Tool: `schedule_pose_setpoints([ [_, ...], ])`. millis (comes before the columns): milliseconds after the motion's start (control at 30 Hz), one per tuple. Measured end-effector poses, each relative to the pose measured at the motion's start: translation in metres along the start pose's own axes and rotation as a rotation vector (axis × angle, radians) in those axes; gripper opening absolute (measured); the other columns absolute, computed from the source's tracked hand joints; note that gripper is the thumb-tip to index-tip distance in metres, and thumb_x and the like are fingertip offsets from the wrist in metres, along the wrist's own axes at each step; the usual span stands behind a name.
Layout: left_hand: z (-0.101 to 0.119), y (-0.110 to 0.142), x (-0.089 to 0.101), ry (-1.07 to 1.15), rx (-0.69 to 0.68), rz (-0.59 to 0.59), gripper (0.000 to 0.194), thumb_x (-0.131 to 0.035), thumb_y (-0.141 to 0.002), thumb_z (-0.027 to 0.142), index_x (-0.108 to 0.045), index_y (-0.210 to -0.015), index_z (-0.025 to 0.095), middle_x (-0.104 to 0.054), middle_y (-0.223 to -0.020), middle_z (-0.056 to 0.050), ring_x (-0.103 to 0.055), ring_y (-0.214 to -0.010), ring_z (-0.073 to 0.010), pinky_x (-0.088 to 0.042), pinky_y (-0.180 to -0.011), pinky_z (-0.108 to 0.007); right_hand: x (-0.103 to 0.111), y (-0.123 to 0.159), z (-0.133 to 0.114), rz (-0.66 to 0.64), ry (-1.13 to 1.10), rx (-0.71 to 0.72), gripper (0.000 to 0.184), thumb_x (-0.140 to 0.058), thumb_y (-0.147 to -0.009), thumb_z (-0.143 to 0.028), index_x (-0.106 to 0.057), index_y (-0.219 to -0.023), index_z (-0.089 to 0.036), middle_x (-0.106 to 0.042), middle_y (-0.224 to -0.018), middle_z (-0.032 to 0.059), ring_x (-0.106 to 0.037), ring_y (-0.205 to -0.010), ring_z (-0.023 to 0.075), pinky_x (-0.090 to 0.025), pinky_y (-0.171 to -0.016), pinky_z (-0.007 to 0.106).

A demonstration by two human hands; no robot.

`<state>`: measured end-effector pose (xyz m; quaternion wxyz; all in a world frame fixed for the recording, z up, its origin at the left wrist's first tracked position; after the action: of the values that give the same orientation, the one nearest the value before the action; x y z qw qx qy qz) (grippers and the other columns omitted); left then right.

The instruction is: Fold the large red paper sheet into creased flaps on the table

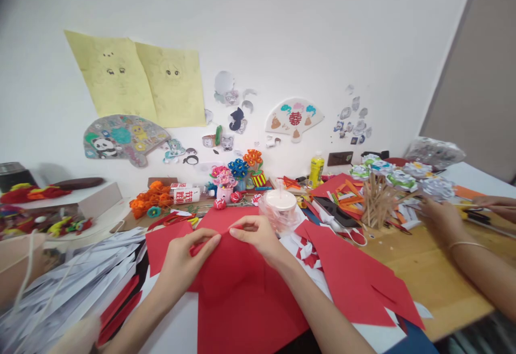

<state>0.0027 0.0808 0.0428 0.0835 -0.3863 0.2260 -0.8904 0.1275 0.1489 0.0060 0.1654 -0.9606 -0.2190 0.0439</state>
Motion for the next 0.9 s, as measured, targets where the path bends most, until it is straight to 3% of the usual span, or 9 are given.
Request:
schedule_pose_setpoints([
  [100,-0.001,-0.001,-0.001,0.133,0.06,-0.028,0.029,-0.048,-0.082,0.039,-0.069,-0.077,0.019,-0.072,-0.078,-0.001,-0.063,-0.074,-0.0167,-0.043,-0.067,-0.021,0.002,0.0,0.005,0.029,-0.046,-0.053,0.031,-0.074,-0.06,-0.042,-0.069,-0.073,-0.016,-0.067,-0.074,0.0033,-0.058,-0.071,0.0166,-0.043,-0.067,0.028],
  [267,0.0,0.0,-0.01,0.202,0.111,-0.118,0.035,-0.045,-0.081,0.042,-0.067,-0.069,0.017,-0.069,-0.07,-0.001,-0.061,-0.071,-0.0174,-0.042,-0.063,-0.021,-0.005,0.001,0.018,-0.031,-0.065,-0.148,0.031,-0.073,-0.062,-0.044,-0.068,-0.068,-0.014,-0.065,-0.067,0.002,-0.055,-0.063,0.0133,-0.039,-0.06,0.025],
  [433,-0.022,0.0,-0.013,0.157,0.229,-0.127,0.039,-0.049,-0.075,0.049,-0.067,-0.066,0.015,-0.065,-0.06,-0.002,-0.058,-0.062,-0.018,-0.039,-0.055,-0.022,0.001,-0.001,0.022,-0.006,-0.013,-0.15,0.034,-0.075,-0.057,-0.045,-0.067,-0.063,-0.013,-0.063,-0.061,0.0009,-0.052,-0.06,0.0122,-0.035,-0.056,0.023],
  [567,-0.038,0.002,-0.022,0.246,0.313,-0.182,0.044,-0.05,-0.07,0.055,-0.065,-0.062,0.014,-0.063,-0.056,-0.002,-0.056,-0.059,-0.0175,-0.038,-0.052,-0.023,0.001,-0.001,0.026,-0.006,0.031,-0.183,0.037,-0.078,-0.052,-0.046,-0.064,-0.056,-0.012,-0.058,-0.054,-0.0009,-0.047,-0.054,0.0103,-0.031,-0.051,0.022],
  [767,-0.036,0.01,-0.043,0.508,0.408,-0.326,0.045,-0.058,-0.064,0.055,-0.064,-0.074,0.012,-0.063,-0.062,-0.003,-0.054,-0.059,-0.0149,-0.037,-0.053,-0.022,-0.015,0.003,0.027,-0.122,-0.016,-0.207,0.037,-0.075,-0.057,-0.047,-0.065,-0.062,-0.012,-0.06,-0.058,-0.0004,-0.049,-0.055,0.0105,-0.034,-0.052,0.022],
  [900,-0.04,0.007,-0.044,0.416,0.393,-0.283,0.032,-0.056,-0.065,0.046,-0.059,-0.063,0.013,-0.049,-0.046,0.004,-0.041,-0.045,-0.0095,-0.026,-0.045,-0.02,-0.021,0.003,0.033,-0.181,0.001,-0.214,0.036,-0.074,-0.058,-0.047,-0.07,-0.07,-0.013,-0.064,-0.065,0.0021,-0.053,-0.061,0.0134,-0.037,-0.056,0.024],
])
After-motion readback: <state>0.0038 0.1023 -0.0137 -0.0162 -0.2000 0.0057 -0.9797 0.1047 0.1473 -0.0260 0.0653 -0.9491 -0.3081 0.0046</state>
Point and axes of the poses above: each hand's wrist, its own y-axis away from the middle knuckle, its own x-axis out of the back of the hand, z = x × y, the point moved 10 cm from there along -y, towards the middle knuckle
